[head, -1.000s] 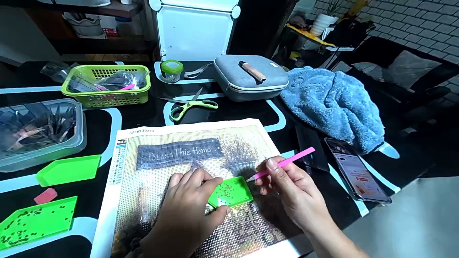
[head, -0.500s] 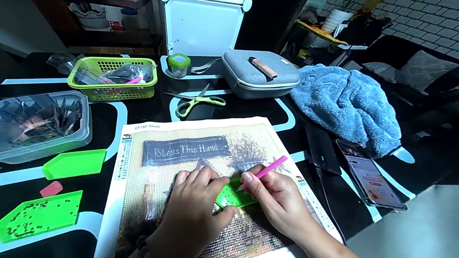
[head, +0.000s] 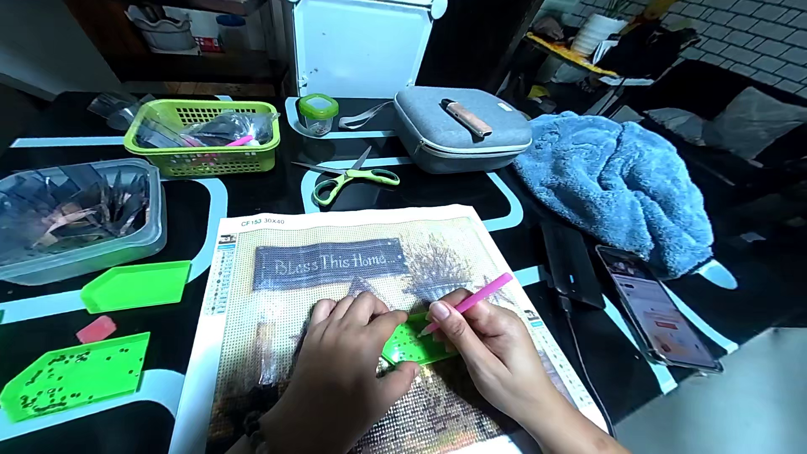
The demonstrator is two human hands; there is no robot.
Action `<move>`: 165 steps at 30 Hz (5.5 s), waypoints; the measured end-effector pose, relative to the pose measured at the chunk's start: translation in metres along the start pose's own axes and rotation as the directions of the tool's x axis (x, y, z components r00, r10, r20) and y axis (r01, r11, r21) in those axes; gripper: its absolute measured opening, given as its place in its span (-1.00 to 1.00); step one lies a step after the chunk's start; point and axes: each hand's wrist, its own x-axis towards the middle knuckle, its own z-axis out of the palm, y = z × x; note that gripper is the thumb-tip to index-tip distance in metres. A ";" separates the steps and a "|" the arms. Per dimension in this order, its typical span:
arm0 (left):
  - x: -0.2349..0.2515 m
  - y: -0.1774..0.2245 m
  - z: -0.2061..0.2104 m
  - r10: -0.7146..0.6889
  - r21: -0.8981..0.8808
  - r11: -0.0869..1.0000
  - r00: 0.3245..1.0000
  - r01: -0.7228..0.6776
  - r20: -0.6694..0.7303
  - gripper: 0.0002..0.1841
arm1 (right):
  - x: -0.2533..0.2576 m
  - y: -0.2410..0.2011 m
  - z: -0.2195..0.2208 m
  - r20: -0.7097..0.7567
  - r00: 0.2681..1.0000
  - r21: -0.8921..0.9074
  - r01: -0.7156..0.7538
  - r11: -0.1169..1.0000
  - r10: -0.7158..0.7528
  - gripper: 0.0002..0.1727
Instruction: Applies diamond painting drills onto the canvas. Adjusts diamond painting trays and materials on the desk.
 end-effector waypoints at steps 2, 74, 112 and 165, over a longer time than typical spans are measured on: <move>0.000 0.000 0.000 0.003 -0.001 1.000 1.000 -0.003 -0.001 -0.56 | -0.004 -0.004 -0.003 -0.015 0.998 0.096 -0.062 0.993 0.064 -0.68; -0.001 -0.001 -0.002 -0.010 -0.018 1.000 0.999 0.011 0.034 -0.56 | -0.037 -0.004 0.004 -0.063 0.996 -0.008 0.061 0.998 -0.061 -0.64; 0.001 0.001 -0.003 -0.021 -0.018 1.000 0.999 0.021 0.027 -0.59 | -0.001 -0.004 0.009 -0.069 0.997 -0.118 0.021 0.993 -0.030 -0.68; 0.000 0.000 -0.003 -0.014 -0.020 1.000 0.999 0.015 0.037 -0.56 | -0.002 -0.002 0.005 -0.051 0.998 -0.094 0.027 0.995 -0.032 -0.68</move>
